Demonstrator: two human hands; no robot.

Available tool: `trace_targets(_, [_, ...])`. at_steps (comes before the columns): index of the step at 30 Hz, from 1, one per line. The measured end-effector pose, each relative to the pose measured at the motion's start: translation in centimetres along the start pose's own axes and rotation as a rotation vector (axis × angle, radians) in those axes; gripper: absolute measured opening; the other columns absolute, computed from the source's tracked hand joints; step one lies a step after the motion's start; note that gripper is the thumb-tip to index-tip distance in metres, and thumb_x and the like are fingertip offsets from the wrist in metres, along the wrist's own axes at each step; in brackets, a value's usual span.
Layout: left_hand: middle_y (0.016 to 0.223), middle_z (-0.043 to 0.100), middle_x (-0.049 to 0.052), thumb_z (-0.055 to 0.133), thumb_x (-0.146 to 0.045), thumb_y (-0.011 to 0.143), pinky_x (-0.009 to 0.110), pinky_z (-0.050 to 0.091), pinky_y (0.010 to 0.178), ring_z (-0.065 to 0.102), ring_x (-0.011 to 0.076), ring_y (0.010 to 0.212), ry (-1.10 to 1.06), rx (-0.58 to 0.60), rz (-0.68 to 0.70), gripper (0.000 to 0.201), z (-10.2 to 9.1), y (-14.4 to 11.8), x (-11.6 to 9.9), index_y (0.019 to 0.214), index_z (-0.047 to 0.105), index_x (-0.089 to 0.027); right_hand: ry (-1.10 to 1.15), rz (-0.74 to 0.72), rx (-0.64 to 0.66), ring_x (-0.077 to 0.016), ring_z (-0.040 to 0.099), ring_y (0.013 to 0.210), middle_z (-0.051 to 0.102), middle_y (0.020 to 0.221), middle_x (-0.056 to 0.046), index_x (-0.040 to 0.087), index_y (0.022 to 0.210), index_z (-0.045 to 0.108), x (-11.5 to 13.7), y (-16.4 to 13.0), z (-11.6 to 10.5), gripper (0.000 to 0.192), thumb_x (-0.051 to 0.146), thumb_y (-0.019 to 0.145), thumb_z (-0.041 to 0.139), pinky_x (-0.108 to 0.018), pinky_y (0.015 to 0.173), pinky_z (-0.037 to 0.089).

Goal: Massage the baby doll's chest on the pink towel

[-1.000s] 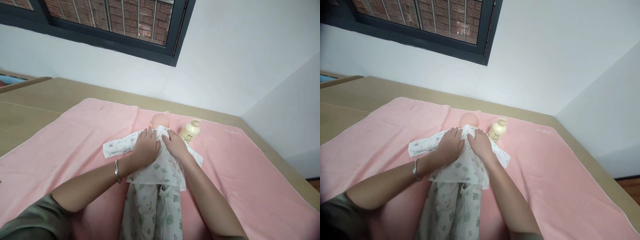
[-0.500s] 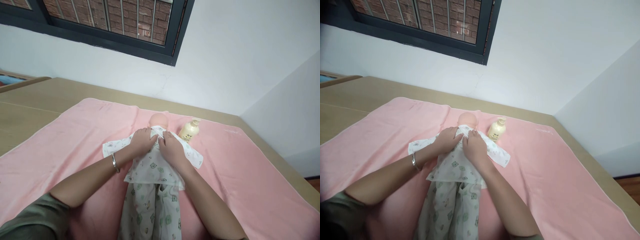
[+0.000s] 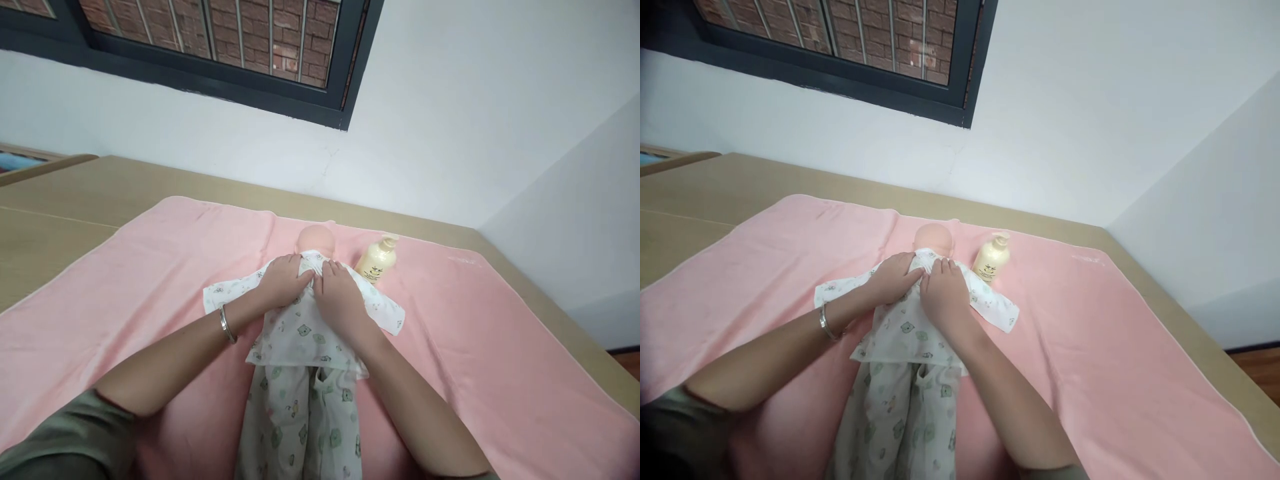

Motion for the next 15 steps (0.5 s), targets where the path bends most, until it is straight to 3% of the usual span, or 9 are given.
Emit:
trace_targets(4, [0.114, 0.071, 0.017, 0.036, -0.038, 0.101, 0.046, 0.049, 0.096, 0.065, 0.0328, 0.108, 0.043, -0.058, 0.010, 0.037, 0.2, -0.7, -0.4, 0.113, 0.062, -0.013, 0.073, 0.000, 0.006, -0.0309, 0.051, 0.138, 0.062, 0.144, -0.021, 0.007, 0.136, 0.059, -1.2, 0.9, -0.1, 0.045, 0.030, 0.106, 0.035, -0.042, 0.117, 0.035])
trace_targets(8, [0.127, 0.065, 0.022, 0.036, -0.034, 0.103, 0.051, 0.045, 0.105, 0.058, 0.0361, 0.121, 0.130, -0.177, 0.049, 0.043, 0.3, -1.9, -1.4, 0.130, 0.056, -0.008, 0.158, 0.042, 0.022, -0.0283, 0.062, 0.120, 0.070, 0.127, -0.016, 0.014, 0.120, 0.064, -3.3, 2.2, 0.2, 0.040, 0.042, 0.105, 0.041, -0.037, 0.103, 0.044])
trace_targets(15, [0.126, 0.064, 0.021, 0.036, -0.033, 0.103, 0.050, 0.045, 0.105, 0.057, 0.0355, 0.121, 0.132, -0.206, 0.043, 0.042, 0.6, -2.1, -1.4, 0.130, 0.057, -0.009, 0.130, 0.049, -0.033, -0.0282, 0.062, 0.119, 0.069, 0.127, -0.018, 0.012, 0.122, 0.064, -3.2, 2.1, 0.6, 0.040, 0.040, 0.106, 0.041, -0.036, 0.101, 0.043])
Point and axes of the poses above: each hand's wrist, its own y-axis towards the middle knuckle, its own z-axis out of the palm, x = y × z, the point moved 7 cm from there along y, towards the middle knuckle
